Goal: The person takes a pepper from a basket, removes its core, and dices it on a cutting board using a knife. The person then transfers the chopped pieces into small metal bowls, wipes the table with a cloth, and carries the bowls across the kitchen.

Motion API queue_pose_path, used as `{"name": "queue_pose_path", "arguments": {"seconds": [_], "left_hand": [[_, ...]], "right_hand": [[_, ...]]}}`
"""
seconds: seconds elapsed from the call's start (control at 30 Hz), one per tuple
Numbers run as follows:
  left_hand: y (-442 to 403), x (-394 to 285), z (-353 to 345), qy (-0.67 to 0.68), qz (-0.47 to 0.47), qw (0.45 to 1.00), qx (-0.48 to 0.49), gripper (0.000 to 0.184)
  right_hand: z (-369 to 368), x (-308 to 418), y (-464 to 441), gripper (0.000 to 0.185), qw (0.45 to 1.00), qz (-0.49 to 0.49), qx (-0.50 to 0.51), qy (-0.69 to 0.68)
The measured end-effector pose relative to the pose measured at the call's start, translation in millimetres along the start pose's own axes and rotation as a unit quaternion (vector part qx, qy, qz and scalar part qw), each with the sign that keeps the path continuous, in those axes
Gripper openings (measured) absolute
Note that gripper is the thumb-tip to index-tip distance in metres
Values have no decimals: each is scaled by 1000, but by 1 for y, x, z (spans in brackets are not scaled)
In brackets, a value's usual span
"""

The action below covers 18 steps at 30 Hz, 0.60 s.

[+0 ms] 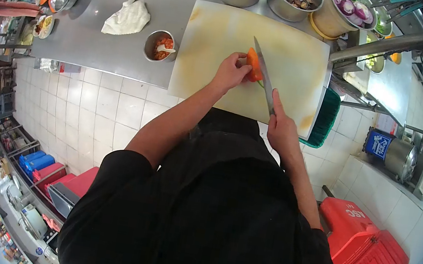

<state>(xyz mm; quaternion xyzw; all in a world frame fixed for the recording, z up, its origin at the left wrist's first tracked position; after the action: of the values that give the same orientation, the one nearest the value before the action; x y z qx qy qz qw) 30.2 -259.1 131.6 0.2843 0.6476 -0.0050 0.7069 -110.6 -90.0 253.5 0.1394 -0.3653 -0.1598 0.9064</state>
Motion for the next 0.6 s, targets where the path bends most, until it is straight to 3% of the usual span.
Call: {"name": "queue_pose_path", "arguments": {"seconds": [0.13, 0.33, 0.6], "left_hand": [[3, -3, -1, -48, -26, 998, -8, 52], [4, -4, 1, 10, 1, 1000, 14, 51], [12, -3, 1, 2, -9, 1000, 3, 51]], "right_hand": [[5, 4, -7, 70, 999, -10, 21, 28], [2, 1, -31, 72, 997, 69, 11, 24], [-31, 14, -45, 83, 995, 14, 41, 90]]}}
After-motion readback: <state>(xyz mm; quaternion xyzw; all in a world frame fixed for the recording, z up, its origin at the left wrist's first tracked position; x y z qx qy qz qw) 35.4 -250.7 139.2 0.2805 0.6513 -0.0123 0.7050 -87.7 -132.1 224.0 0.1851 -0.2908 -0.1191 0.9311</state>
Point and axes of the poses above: each hand's wrist, its own y-axis away from the middle knuckle, its own z-axis out of the back of the hand, x = y × z, the point moved 7 cm from there along -y, towards the middle knuckle, and after that the axes turned 1 degree about -z, right-handed, at the moved point
